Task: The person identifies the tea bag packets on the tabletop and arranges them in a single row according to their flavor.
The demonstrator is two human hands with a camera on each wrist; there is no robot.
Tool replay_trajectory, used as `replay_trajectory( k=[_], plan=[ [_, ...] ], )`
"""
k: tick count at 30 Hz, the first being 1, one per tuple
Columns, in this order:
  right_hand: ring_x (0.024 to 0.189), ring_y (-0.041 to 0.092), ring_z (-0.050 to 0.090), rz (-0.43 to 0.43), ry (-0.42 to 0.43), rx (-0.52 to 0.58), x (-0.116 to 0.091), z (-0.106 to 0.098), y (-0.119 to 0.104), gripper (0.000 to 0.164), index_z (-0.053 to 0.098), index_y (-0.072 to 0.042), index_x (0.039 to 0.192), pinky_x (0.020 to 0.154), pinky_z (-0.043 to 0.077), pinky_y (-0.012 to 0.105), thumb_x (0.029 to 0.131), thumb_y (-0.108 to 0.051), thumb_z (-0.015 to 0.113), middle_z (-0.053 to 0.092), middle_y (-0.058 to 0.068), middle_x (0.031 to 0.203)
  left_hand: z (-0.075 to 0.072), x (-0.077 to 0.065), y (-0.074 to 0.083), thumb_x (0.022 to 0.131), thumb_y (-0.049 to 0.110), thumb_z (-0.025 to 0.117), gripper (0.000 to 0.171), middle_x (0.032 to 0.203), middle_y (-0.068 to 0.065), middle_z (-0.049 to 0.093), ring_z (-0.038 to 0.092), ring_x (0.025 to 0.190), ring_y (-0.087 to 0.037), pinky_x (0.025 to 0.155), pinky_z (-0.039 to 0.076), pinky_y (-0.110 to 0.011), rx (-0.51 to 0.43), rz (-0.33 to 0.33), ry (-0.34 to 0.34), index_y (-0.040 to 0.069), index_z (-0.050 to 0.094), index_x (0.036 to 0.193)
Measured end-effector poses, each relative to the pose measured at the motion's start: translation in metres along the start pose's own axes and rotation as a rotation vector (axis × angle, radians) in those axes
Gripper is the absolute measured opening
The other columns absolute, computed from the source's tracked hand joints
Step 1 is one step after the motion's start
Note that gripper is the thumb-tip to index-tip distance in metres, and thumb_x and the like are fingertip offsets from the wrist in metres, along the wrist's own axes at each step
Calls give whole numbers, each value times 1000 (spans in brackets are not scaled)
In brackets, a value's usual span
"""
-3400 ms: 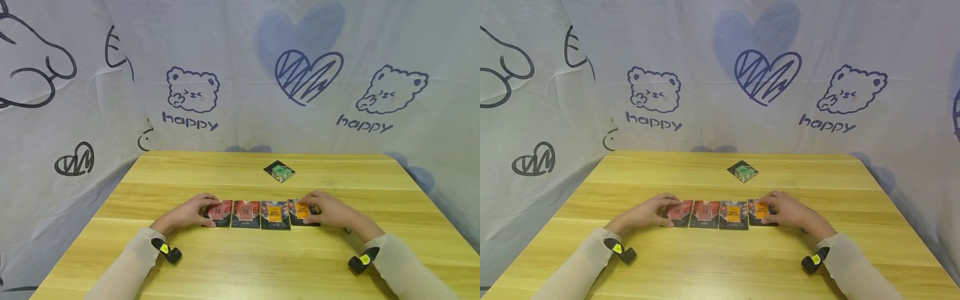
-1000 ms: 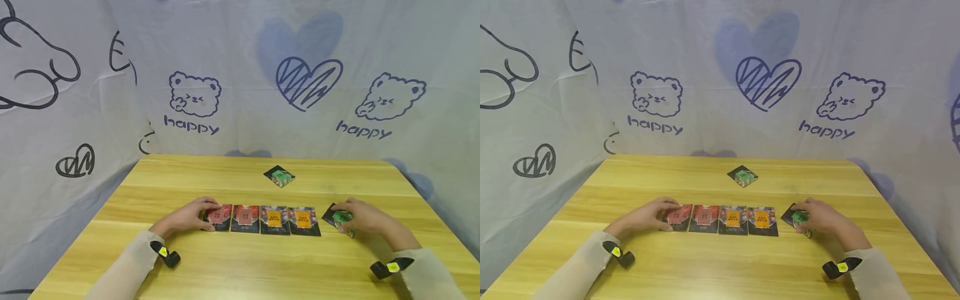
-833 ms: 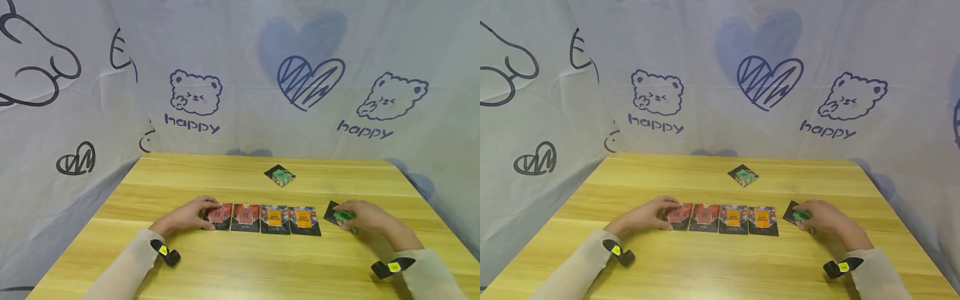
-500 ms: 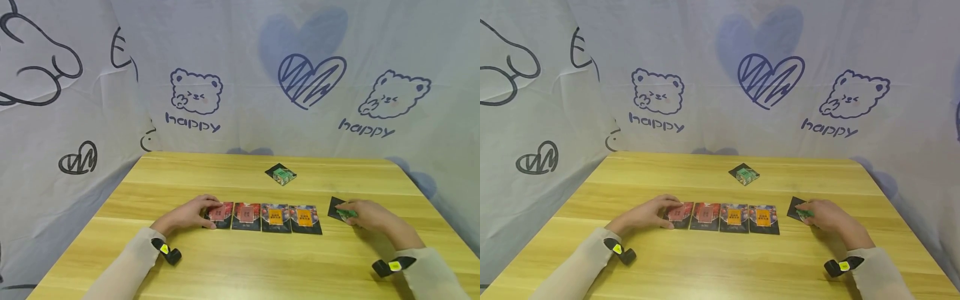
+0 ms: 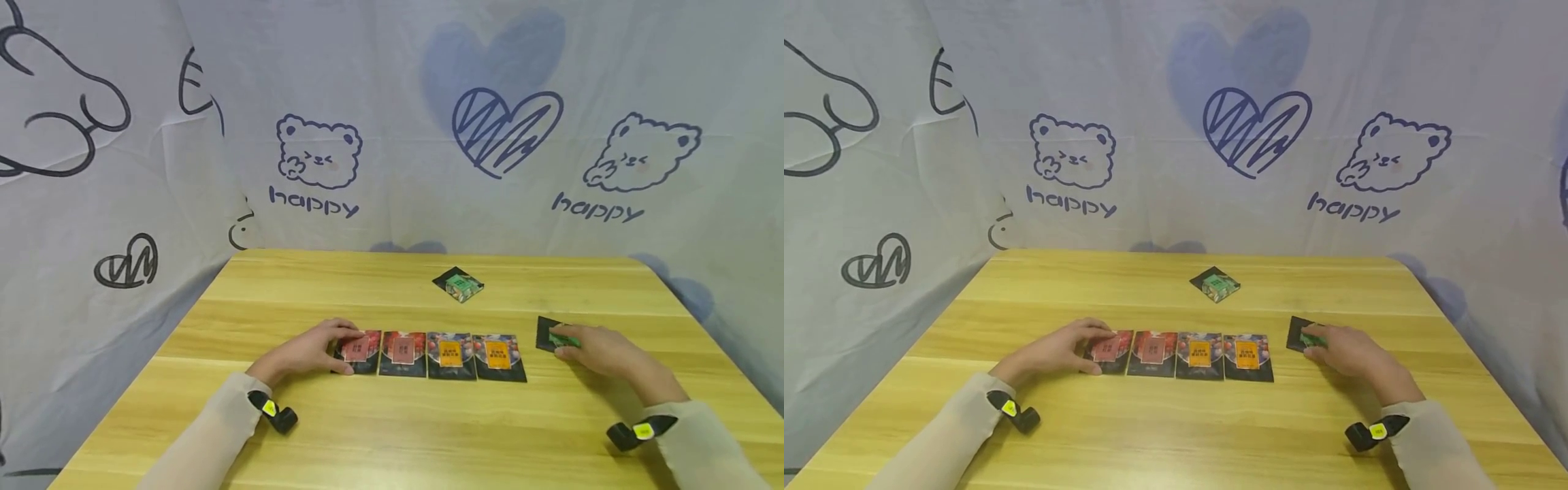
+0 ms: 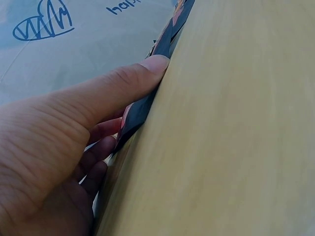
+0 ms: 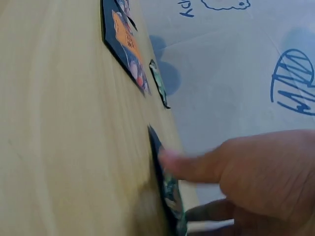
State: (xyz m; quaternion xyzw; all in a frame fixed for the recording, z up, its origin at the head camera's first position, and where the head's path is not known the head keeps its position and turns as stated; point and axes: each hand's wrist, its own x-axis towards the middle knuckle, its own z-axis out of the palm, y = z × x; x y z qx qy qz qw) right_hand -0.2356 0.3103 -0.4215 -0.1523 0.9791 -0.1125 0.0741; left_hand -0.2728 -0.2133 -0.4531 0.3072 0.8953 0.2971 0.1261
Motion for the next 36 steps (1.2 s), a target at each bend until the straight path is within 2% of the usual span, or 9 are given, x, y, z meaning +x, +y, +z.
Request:
replay_trajectory(
  k=[4,7,10,15,20,24,30,36],
  plan=[
    [118,59,43,27,33,26,3,5,1,64,52,0,139,93,36,69,96,-47,58,52,32,133,1,-1,1,82,45,77,71,149,-8,37,31,138,-32,109,31,-55,7,2,-7,19,52,143],
    [118,59,42,44,60,8,7,7,0,65,51,2,139,94,35,69,97,-47,56,51,33,133,0,0,1,82,45,77,71,149,-8,37,31,138,-32,109,31,-55,7,5,-1,19,52,143],
    [115,56,48,62,82,-3,10,9,-3,62,52,4,135,93,39,66,98,-46,56,53,33,130,-1,1,0,82,46,77,71,148,-7,38,32,138,-32,109,31,-55,16,6,5,20,53,143],
    [99,48,59,96,91,-2,13,11,-8,54,55,4,120,79,47,59,98,-45,56,59,29,117,-1,1,-1,82,47,77,72,149,-8,37,31,138,-33,109,30,-55,13,7,-3,19,52,143],
    [95,45,60,108,98,25,12,13,-10,45,54,1,116,75,48,56,98,-39,59,55,30,119,0,0,-1,82,46,77,71,148,-7,37,31,138,-32,109,30,-55,9,8,-2,19,52,143],
    [100,47,58,83,107,29,11,14,-10,47,53,4,121,77,48,57,98,-36,61,51,33,123,0,0,0,82,46,77,71,148,-7,38,32,138,-32,109,30,-55,8,6,1,20,52,143],
    [119,55,46,1,90,45,13,16,-8,58,48,1,141,91,40,66,97,-35,61,40,35,139,0,0,1,82,45,77,71,148,-7,37,31,138,-32,109,30,-55,2,6,-3,19,52,143],
    [125,54,41,-87,71,96,15,18,-3,56,50,0,141,96,37,66,97,-34,61,37,33,144,-1,0,1,82,45,78,71,148,-7,38,32,137,-32,109,30,-55,2,2,-1,18,53,142]
  ],
)
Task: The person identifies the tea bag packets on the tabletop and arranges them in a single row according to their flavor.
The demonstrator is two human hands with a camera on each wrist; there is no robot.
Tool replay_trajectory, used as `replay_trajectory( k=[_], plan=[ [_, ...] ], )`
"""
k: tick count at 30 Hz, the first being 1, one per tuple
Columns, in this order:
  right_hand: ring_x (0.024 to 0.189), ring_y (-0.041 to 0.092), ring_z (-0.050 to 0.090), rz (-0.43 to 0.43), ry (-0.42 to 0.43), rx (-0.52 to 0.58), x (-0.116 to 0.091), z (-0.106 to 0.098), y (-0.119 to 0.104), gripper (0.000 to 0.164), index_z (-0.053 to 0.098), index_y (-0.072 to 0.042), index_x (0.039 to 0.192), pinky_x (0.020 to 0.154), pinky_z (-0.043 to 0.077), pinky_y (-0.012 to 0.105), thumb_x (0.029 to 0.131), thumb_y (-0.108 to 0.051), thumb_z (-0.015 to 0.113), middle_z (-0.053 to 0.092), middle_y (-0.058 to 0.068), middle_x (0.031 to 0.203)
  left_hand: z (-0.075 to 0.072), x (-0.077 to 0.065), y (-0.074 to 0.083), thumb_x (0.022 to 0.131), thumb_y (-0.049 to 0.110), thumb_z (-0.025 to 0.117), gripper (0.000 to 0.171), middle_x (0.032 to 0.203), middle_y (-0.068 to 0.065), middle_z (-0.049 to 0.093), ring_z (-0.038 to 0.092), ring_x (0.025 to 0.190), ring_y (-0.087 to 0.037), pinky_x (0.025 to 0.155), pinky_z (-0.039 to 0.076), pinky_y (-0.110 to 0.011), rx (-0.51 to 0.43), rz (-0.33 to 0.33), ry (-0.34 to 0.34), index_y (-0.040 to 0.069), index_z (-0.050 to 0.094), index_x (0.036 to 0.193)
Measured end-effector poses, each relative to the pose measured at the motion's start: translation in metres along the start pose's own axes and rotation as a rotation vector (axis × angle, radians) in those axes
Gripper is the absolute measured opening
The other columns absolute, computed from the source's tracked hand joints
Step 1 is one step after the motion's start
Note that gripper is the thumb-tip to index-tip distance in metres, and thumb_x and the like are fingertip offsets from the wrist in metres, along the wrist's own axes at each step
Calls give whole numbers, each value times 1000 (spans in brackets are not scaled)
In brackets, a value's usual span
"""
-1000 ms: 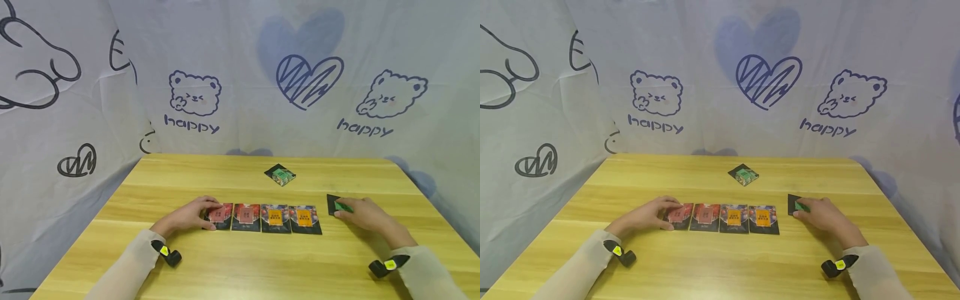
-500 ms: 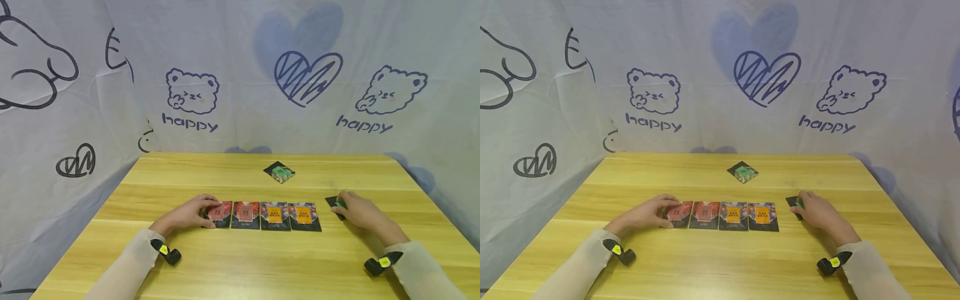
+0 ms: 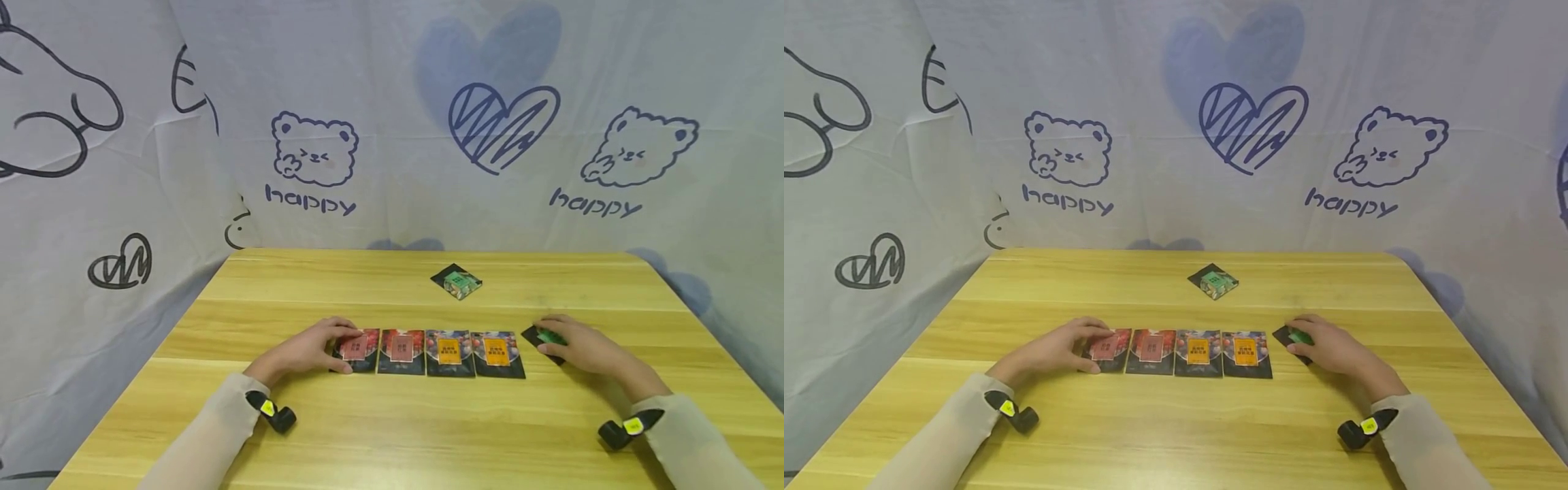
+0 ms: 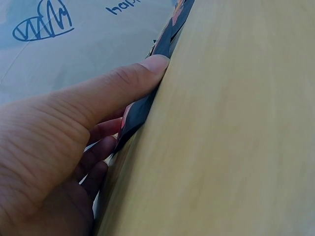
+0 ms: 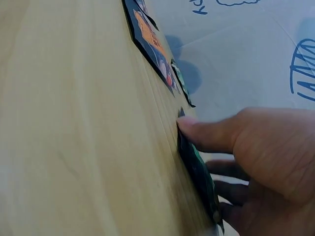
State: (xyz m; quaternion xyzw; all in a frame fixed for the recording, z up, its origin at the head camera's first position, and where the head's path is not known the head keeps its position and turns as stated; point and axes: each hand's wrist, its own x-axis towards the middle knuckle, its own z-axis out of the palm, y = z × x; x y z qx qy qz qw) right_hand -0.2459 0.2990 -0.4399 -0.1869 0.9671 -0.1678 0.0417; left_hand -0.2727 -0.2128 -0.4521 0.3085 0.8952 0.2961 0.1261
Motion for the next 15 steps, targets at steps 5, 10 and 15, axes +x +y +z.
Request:
replay_trajectory(
  k=[5,10,15],
  plan=[
    [127,54,38,-7,7,68,0,1,4,55,52,0,138,98,35,66,97,-36,61,36,32,145,1,1,-1,82,45,77,71,148,-8,37,32,137,-32,109,30,-55,-2,0,-1,19,53,143],
    [128,52,39,2,22,134,0,1,5,43,59,-4,127,100,35,65,97,-34,63,42,30,141,1,1,-2,82,46,77,71,148,-8,37,32,137,-33,108,31,-56,8,5,3,20,52,143],
    [120,47,47,-34,36,142,1,2,7,32,61,-8,117,95,41,61,95,-31,66,46,24,134,1,1,-2,82,45,77,71,148,-8,37,32,137,-33,108,31,-55,8,10,-3,19,52,143]
  ],
)
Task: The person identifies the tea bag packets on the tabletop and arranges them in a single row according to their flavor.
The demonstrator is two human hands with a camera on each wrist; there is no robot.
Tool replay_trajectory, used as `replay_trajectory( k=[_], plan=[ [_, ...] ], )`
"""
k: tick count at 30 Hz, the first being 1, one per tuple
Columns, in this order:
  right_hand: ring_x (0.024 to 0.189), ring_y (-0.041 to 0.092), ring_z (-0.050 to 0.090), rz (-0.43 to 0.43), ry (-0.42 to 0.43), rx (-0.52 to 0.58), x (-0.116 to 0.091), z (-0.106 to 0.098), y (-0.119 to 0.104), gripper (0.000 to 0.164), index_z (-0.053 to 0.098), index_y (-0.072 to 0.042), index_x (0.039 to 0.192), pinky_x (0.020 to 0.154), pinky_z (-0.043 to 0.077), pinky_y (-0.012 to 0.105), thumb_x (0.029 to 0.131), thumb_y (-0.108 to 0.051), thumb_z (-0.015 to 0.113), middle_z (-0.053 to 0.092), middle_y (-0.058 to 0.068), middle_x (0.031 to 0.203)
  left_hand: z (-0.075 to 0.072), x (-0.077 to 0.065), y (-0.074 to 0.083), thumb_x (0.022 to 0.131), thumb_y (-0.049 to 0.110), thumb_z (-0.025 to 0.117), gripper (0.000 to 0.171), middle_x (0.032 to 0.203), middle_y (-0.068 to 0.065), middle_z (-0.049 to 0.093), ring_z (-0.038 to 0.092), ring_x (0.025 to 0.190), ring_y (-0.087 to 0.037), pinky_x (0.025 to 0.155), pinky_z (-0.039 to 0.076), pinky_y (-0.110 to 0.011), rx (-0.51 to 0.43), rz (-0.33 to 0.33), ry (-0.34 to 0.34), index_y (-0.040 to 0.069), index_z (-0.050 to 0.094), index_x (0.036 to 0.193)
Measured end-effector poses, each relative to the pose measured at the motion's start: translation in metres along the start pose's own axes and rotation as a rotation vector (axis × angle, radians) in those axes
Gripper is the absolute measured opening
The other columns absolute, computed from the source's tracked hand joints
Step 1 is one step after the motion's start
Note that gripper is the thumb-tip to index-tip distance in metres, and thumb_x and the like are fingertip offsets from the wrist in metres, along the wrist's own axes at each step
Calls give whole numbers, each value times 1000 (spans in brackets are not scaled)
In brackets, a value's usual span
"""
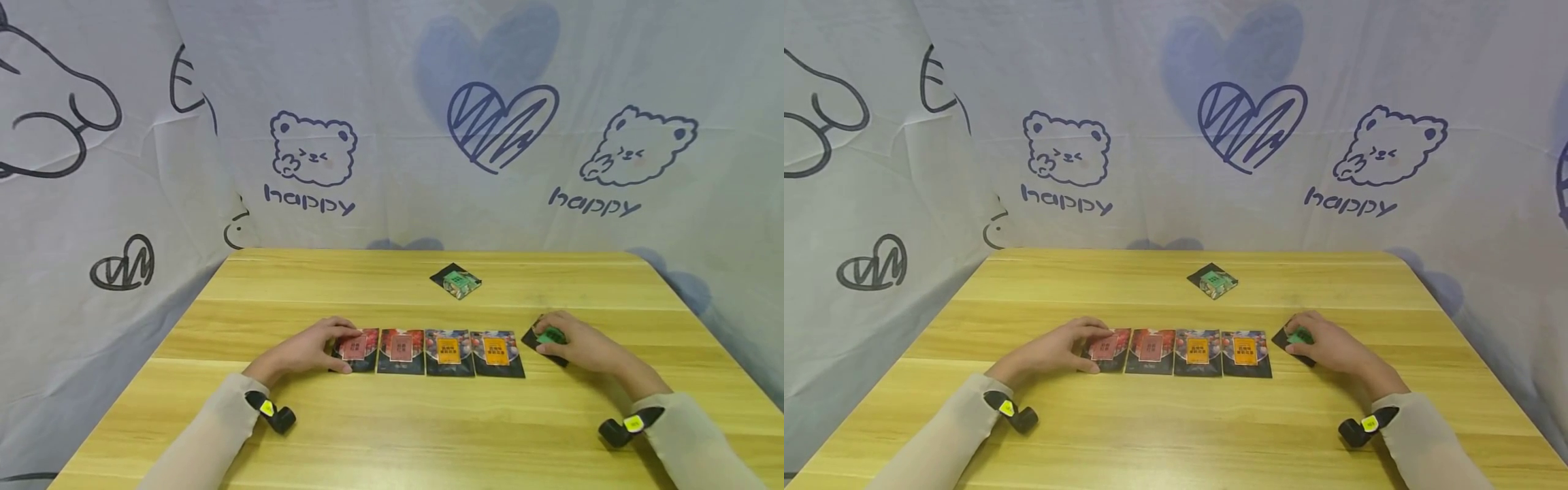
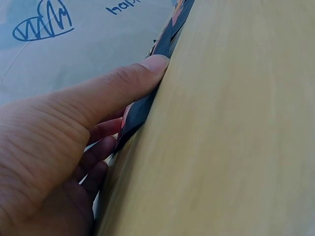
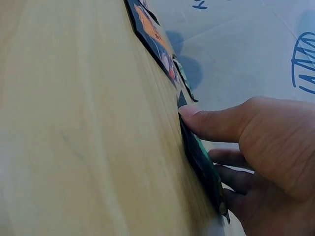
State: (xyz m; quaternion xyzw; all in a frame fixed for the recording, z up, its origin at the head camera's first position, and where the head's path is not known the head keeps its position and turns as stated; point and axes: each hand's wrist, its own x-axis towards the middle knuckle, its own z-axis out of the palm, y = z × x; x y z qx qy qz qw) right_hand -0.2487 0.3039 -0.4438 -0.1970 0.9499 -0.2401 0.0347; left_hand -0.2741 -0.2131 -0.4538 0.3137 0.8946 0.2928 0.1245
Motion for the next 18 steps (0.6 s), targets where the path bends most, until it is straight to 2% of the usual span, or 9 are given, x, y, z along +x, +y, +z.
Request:
replay_trajectory(
  k=[4,9,15,18],
  plan=[
    [117,43,50,-24,4,-14,-1,1,3,30,61,-10,116,94,43,59,93,-28,69,48,20,131,0,0,1,82,46,77,71,148,-8,37,32,137,-33,108,31,-55,-1,-1,1,18,52,143],
    [117,43,51,-43,-9,-20,-1,0,3,38,62,-8,122,93,44,59,91,-27,72,48,21,133,0,0,0,82,46,77,71,148,-8,38,32,137,-33,108,31,-55,3,2,1,19,53,143],
    [126,49,43,-51,-68,-34,-1,-3,0,54,55,1,135,98,39,62,92,-28,70,45,26,140,0,0,0,82,46,77,71,148,-7,37,32,137,-32,108,31,-55,1,0,-1,19,52,143],
    [127,49,42,-57,-89,-29,-1,-4,-2,53,56,0,136,98,38,62,92,-26,70,45,26,141,0,0,0,82,46,77,72,148,-7,37,32,137,-32,108,31,-55,-2,-1,0,18,52,143]
  ],
)
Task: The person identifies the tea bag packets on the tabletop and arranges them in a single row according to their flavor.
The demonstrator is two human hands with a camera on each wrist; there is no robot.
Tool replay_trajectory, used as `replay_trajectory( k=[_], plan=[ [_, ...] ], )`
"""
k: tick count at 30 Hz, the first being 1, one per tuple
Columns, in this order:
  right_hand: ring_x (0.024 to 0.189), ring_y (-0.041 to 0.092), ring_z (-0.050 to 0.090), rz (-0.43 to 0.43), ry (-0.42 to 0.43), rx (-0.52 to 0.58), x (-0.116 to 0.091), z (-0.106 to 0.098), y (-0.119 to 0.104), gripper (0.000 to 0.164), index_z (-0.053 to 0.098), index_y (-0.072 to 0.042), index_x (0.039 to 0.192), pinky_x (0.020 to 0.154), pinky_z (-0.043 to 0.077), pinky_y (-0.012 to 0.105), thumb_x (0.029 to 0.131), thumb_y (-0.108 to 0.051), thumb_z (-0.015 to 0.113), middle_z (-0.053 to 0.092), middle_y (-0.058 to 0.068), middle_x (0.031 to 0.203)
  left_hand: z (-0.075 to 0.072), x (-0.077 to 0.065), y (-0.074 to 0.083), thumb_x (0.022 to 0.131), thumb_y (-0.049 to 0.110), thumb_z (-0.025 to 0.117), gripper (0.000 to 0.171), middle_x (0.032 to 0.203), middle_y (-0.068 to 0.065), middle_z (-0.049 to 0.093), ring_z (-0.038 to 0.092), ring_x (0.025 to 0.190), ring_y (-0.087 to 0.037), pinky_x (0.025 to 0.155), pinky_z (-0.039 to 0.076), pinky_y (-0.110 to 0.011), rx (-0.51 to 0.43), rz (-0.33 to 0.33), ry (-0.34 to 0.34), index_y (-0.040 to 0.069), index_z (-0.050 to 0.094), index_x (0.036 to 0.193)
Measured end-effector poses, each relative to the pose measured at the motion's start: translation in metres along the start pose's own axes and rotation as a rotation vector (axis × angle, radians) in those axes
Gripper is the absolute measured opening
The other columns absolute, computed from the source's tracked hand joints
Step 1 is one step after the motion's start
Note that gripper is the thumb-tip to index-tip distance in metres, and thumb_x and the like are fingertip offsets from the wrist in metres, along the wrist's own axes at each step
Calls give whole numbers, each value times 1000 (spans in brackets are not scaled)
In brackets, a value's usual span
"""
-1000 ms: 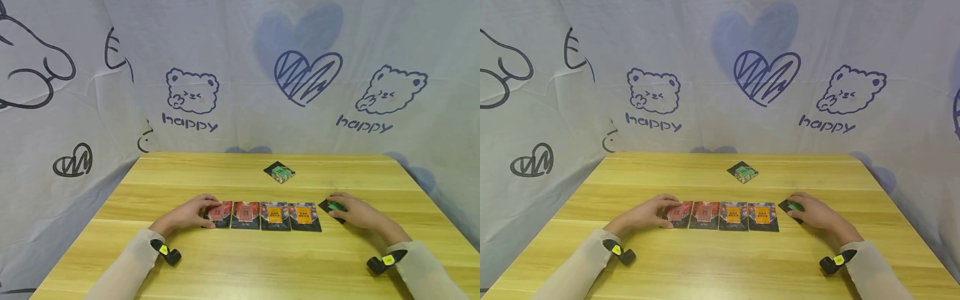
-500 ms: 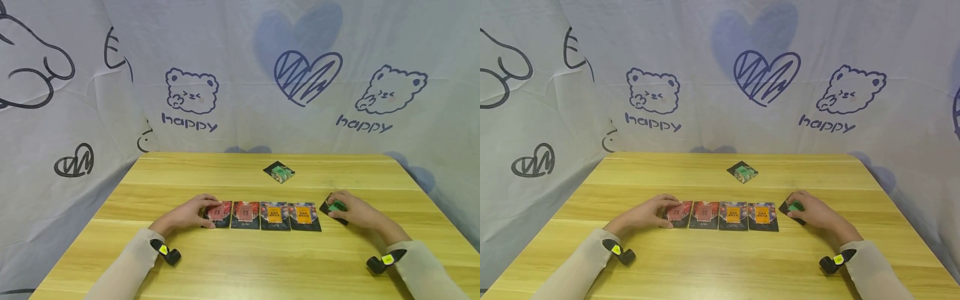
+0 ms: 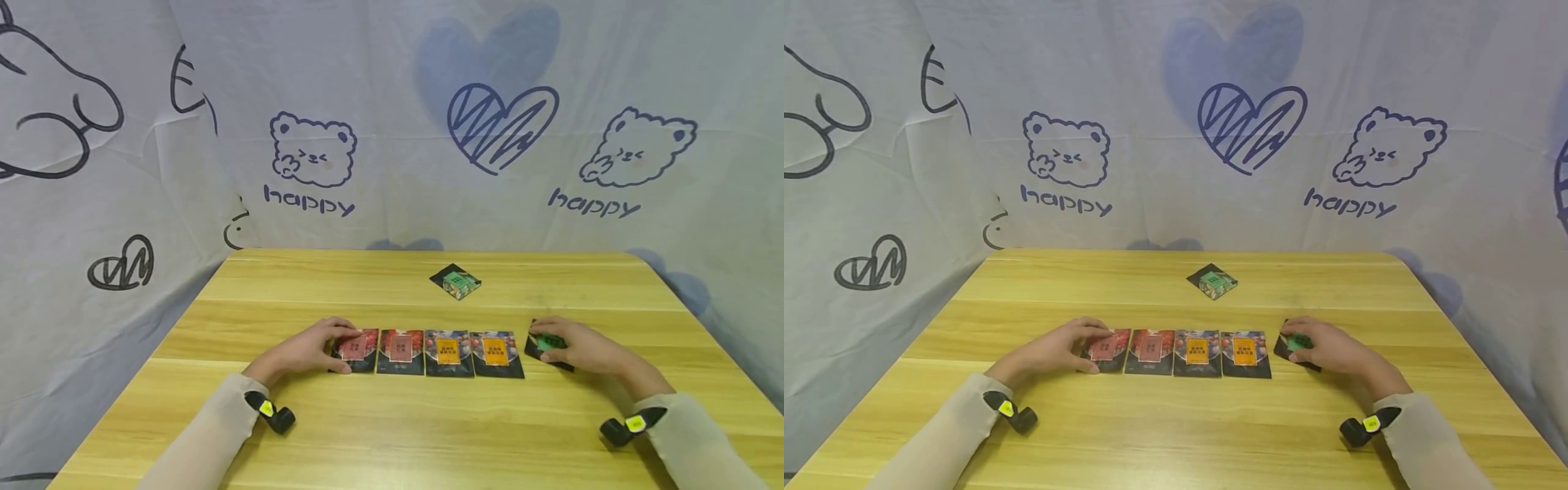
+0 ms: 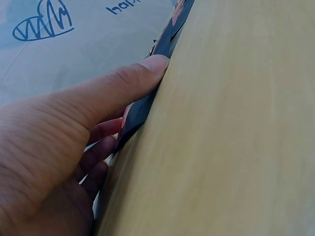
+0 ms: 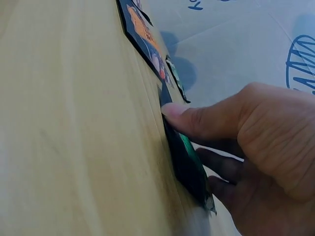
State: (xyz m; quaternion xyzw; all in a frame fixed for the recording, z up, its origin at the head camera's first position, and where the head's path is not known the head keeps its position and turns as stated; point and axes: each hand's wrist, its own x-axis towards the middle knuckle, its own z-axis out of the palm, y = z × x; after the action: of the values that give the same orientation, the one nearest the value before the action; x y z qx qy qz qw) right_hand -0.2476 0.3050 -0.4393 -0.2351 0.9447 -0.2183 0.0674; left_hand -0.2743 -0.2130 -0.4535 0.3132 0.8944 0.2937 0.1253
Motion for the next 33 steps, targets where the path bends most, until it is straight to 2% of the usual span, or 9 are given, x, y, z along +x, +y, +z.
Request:
replay_trajectory(
  k=[3,10,14,21,33],
  plan=[
    [126,48,43,-17,-9,20,-1,0,0,50,58,-2,134,97,40,61,91,-27,70,45,25,140,0,0,0,82,46,78,72,148,-7,37,32,137,-32,108,31,-55,1,0,0,18,52,143],
    [122,44,47,-16,18,78,-1,2,4,43,65,-13,124,96,41,60,90,-38,71,49,19,136,0,1,1,81,44,78,72,148,-9,37,32,137,-33,108,31,-54,-5,-2,-1,17,53,143],
    [120,41,49,-31,32,91,-1,4,4,36,67,-15,119,95,43,58,89,-36,72,51,16,132,0,1,1,81,44,79,72,148,-9,38,32,137,-33,109,31,-55,-6,-6,4,17,53,143],
    [111,33,52,-91,12,105,1,6,2,29,69,-17,113,84,48,42,88,-30,75,53,13,128,1,1,1,80,44,79,73,148,-9,38,33,137,-33,109,30,-55,-5,-9,11,17,53,142],
    [119,33,50,-93,-50,134,1,6,2,29,68,-23,111,95,45,45,86,-35,76,54,7,130,3,0,0,81,44,79,73,149,-9,37,31,138,-34,108,31,-56,-9,-16,8,17,53,143]
  ],
)
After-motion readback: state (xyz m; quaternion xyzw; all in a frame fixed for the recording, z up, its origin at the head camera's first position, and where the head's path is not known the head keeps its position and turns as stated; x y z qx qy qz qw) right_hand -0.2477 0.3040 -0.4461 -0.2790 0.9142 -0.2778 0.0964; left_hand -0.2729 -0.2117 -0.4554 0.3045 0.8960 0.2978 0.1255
